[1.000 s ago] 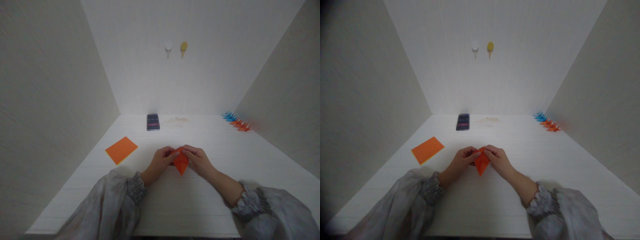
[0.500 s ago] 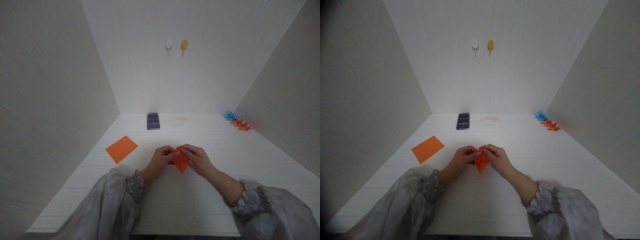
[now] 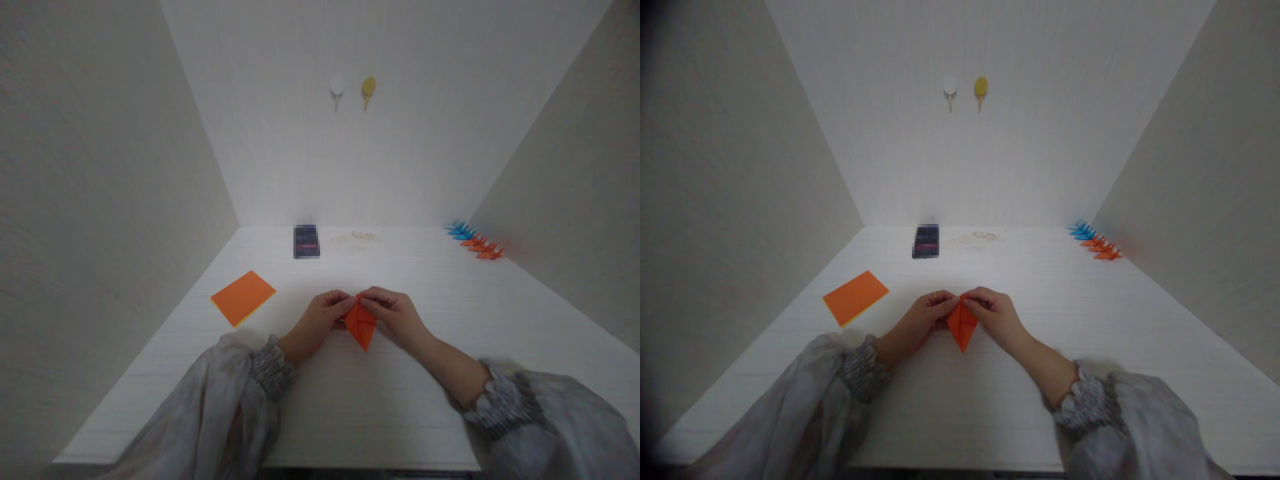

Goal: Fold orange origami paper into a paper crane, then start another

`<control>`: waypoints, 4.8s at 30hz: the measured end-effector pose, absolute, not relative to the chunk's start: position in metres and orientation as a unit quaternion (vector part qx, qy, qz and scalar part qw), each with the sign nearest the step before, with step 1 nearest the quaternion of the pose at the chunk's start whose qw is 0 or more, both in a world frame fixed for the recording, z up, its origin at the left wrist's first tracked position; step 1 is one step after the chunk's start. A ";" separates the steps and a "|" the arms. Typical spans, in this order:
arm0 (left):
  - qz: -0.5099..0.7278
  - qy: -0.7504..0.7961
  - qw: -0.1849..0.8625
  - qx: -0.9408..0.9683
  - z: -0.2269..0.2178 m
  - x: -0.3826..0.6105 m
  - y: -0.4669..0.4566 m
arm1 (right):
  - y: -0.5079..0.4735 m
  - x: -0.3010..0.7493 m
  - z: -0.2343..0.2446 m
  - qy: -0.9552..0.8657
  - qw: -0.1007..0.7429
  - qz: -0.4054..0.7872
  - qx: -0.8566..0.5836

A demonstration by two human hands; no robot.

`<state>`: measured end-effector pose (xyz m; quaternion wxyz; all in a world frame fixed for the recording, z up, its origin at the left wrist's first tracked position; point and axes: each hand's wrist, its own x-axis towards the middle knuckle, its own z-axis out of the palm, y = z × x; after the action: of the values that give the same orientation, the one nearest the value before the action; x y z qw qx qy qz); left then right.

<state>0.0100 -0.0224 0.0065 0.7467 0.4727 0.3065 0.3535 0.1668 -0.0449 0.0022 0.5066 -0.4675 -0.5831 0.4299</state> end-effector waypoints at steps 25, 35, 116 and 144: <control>0.374 0.329 0.695 0.519 0.005 0.011 -0.021 | -0.049 0.162 0.009 -0.606 0.487 0.382 -0.500; 0.405 0.351 0.590 0.604 0.001 0.009 -0.019 | -0.047 0.161 0.009 -0.599 0.494 0.405 -0.482; 0.368 0.294 0.660 0.585 -0.003 0.009 -0.021 | -0.046 0.161 0.002 -0.554 0.502 0.371 -0.551; 0.302 0.314 0.739 0.514 -0.003 0.009 -0.021 | -0.046 0.164 -0.001 -0.567 0.497 0.371 -0.542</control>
<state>0.0085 -0.0212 -0.0027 0.7387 0.5141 0.3143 0.3020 0.1641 -0.0459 -0.0010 0.4970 -0.5420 -0.5671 0.3709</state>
